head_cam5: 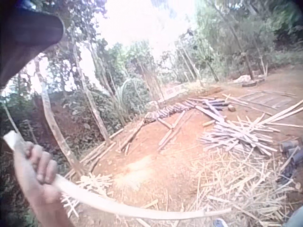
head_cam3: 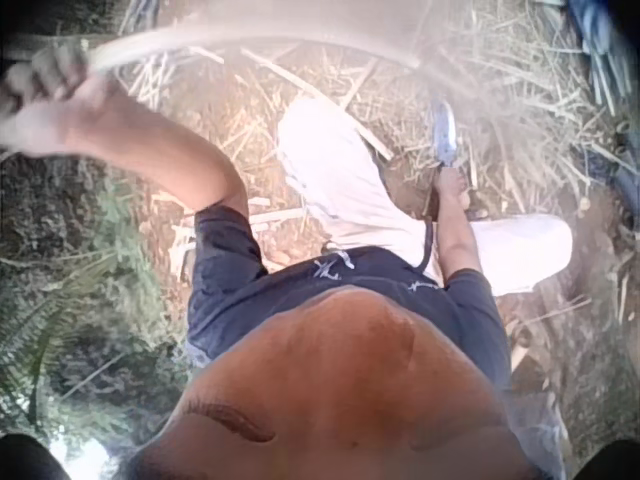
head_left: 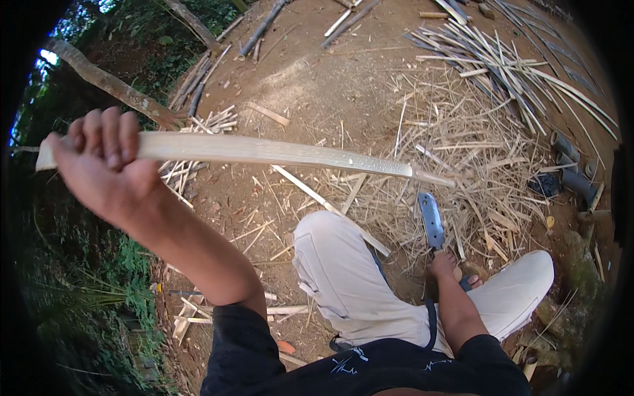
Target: The person shaves and smooths a length of bamboo using a cleaver and a smaller knife while sitting on the ground. They turn the bamboo over to work on different sides and scrape the surface to remove outer material.
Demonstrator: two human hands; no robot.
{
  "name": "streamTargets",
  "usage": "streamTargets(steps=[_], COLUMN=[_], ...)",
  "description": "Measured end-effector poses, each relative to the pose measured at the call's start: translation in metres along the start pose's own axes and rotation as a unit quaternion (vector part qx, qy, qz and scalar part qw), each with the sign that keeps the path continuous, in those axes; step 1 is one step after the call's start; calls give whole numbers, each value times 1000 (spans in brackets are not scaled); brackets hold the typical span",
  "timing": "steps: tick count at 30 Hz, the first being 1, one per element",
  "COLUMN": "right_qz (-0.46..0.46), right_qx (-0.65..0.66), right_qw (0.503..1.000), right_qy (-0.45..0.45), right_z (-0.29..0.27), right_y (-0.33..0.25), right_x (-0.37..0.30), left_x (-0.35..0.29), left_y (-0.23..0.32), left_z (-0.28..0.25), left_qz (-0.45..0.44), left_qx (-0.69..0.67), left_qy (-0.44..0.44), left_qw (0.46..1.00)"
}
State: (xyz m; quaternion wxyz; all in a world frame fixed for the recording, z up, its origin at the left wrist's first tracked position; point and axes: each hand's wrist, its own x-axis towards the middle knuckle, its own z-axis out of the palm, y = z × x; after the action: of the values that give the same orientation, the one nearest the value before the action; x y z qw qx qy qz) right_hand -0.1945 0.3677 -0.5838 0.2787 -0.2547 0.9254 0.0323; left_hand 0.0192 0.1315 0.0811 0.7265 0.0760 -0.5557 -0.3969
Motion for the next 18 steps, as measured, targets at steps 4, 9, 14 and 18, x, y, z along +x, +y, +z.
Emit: streamTargets(steps=[4,9,14,18], right_qz=[-17,-23,-43,-153], right_qx=[50,208,444,450], right_qw=[999,978,890,849], right_qy=[11,19,93,232], right_z=[-4,-87,-99,-169], right_y=[6,-17,-9,-22], right_x=[33,-26,-53,-150], left_x=[-23,-39,-26,-39], left_y=[-41,-91,-117,-115], left_z=[43,50,73,95], left_qz=[19,-5,80,107], left_qx=[56,76,118,114], left_qy=[68,81,15,-38], left_qw=[996,994,990,987])
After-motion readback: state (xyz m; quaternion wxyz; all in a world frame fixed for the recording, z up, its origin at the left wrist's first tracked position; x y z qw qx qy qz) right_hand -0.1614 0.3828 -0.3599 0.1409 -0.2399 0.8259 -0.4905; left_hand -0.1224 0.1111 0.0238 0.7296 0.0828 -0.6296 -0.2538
